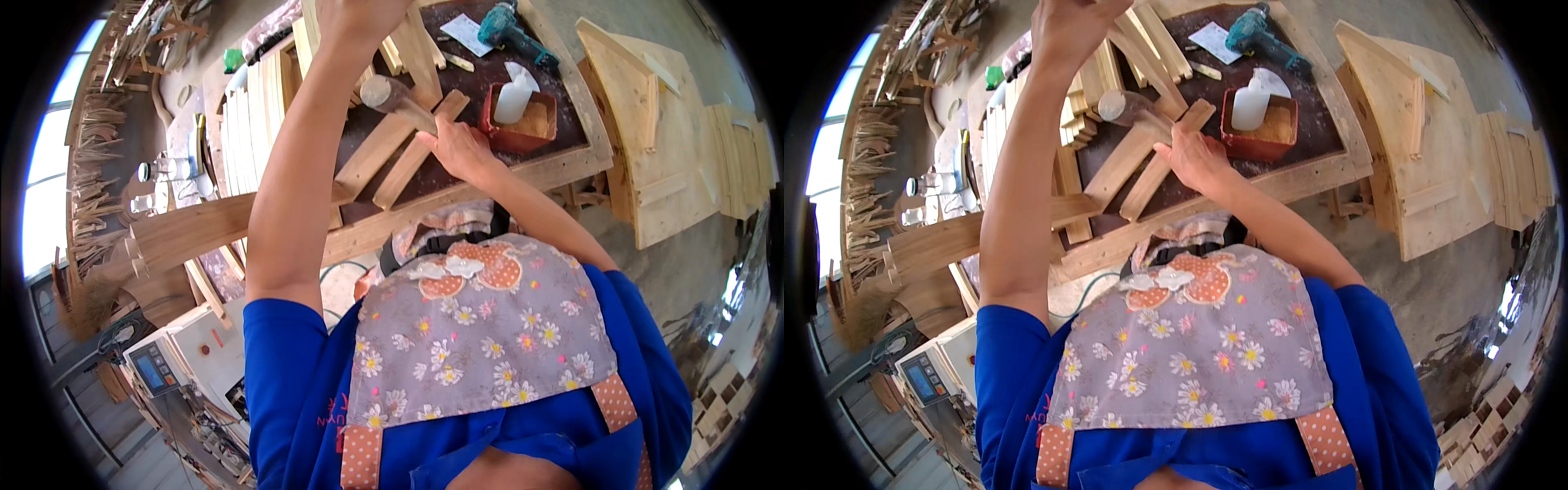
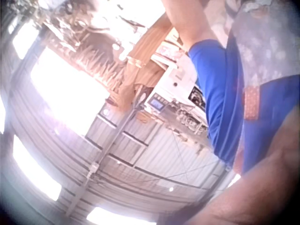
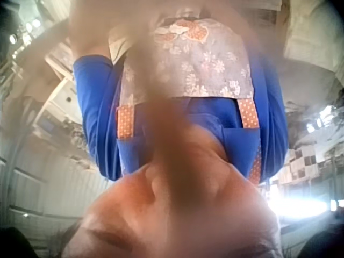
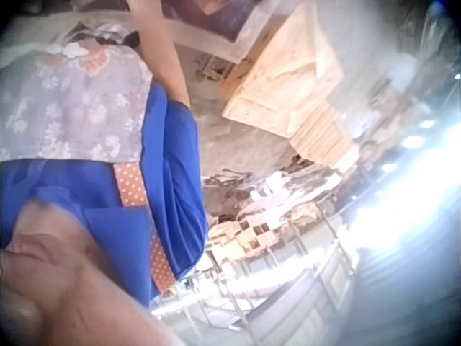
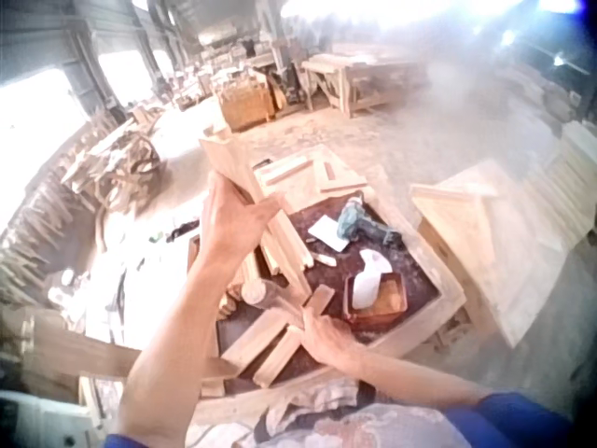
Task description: The person applies glue to wooden pieces, joins them together to form a rectangular frame, and uses a mallet to secure the joints.
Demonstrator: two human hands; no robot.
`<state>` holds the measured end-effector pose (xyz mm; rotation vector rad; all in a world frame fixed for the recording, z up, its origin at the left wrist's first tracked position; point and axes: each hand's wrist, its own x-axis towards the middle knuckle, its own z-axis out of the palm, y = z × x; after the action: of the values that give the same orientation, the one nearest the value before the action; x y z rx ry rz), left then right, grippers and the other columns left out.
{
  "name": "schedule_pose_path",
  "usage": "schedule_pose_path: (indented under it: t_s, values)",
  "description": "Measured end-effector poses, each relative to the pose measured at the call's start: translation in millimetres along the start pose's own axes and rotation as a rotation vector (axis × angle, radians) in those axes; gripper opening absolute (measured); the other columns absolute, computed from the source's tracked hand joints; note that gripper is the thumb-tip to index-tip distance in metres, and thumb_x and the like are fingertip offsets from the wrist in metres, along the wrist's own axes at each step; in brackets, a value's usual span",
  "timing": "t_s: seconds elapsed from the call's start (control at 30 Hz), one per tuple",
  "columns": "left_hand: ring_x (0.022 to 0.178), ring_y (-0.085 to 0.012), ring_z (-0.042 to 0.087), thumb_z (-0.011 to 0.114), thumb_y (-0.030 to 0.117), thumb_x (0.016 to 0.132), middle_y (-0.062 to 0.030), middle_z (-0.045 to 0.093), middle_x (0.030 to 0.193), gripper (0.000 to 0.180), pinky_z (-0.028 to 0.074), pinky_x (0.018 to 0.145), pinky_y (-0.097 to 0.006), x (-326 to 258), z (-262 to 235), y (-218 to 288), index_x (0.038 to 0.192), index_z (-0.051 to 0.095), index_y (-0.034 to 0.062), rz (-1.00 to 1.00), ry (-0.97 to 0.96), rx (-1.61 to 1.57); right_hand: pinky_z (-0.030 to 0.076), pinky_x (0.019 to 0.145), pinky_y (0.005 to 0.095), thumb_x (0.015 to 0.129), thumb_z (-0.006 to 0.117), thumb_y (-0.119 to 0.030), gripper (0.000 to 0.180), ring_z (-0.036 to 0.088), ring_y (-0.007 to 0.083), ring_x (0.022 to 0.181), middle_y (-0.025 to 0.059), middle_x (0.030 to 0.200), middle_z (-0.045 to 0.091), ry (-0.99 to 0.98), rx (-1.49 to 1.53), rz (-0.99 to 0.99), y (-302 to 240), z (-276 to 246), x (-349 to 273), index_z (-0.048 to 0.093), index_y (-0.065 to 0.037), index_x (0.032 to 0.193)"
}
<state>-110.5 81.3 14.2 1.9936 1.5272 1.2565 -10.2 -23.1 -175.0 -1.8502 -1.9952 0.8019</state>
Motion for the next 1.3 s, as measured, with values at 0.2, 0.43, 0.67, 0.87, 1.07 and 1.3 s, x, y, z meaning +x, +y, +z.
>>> schedule_pose_path:
  t_s: [0.2, 0.43, 0.67, 0.87, 1.07, 1.3]
  values:
    - [0.098, -0.0293, 0.060, 0.076, 0.014, 0.069, -0.0188, 0.060, 0.103, 0.055, 0.048, 0.084, -0.036, -5, -11, 0, 0.113, 0.048, -0.0052, -0.128, -0.015, -0.116, 0.049, 0.069, 0.0518, 0.092, 0.051, -0.042, 0.046, 0.061, 0.0457, 0.082, 0.0291, 0.083, 0.062, 0.074, 0.143, -0.066, -44, -36, -22, 0.048, 0.002, 0.106]
    - [0.096, -0.0293, 0.060, 0.075, 0.014, 0.071, -0.0191, 0.059, 0.103, 0.055, 0.048, 0.083, -0.036, -4, -14, 24, 0.114, 0.047, -0.0054, -0.065, -0.072, 0.011, 0.049, 0.076, 0.0535, 0.092, 0.049, -0.045, 0.048, 0.062, 0.0454, 0.090, 0.0304, 0.091, 0.063, -0.063, 0.004, 0.116, 7, 12, -7, 0.048, 0.001, 0.104]
    - [0.092, -0.0239, 0.060, 0.069, 0.034, 0.083, -0.0111, 0.061, 0.103, 0.048, 0.049, 0.077, -0.034, 9, -9, -8, 0.111, 0.054, -0.0017, 0.112, -0.126, -0.213, 0.050, 0.068, 0.0527, 0.092, 0.049, -0.048, 0.050, 0.063, 0.0450, 0.080, 0.0273, 0.082, 0.064, -0.007, 0.022, 0.035, 21, 20, -2, 0.046, 0.001, 0.102]
    - [0.092, -0.0165, 0.057, 0.025, 0.070, 0.090, -0.0085, 0.062, 0.110, 0.077, 0.043, 0.079, -0.027, 20, 13, -78, 0.114, 0.056, 0.0042, -0.281, -0.329, -1.119, 0.053, 0.068, 0.0441, 0.090, 0.047, -0.058, 0.064, 0.067, 0.0294, 0.063, 0.0203, 0.073, 0.065, -0.322, 0.466, 0.241, 33, 11, -9, 0.050, 0.003, 0.106]
    - [0.093, -0.0205, 0.055, 0.030, 0.046, 0.099, -0.0105, 0.056, 0.107, 0.046, 0.048, 0.074, -0.035, 34, 56, -56, 0.113, 0.053, 0.0093, -0.313, 0.231, -1.054, 0.052, 0.069, 0.0453, 0.089, 0.046, -0.059, 0.067, 0.066, 0.0350, 0.068, 0.0237, 0.076, 0.065, -0.303, 0.479, 0.277, 37, 6, -12, 0.057, 0.006, 0.100]
    - [0.038, -0.0184, 0.033, 0.028, 0.049, 0.089, -0.0031, 0.032, 0.042, 0.053, 0.033, 0.035, -0.033, 56, -21, -78, 0.049, 0.035, 0.0152, -0.356, 0.088, -1.140, 0.049, 0.071, 0.0509, 0.087, 0.052, -0.056, 0.059, 0.061, 0.0456, 0.080, 0.0274, 0.080, 0.064, -0.083, 0.196, -0.012, 26, -17, -50, 0.059, 0.001, 0.101]
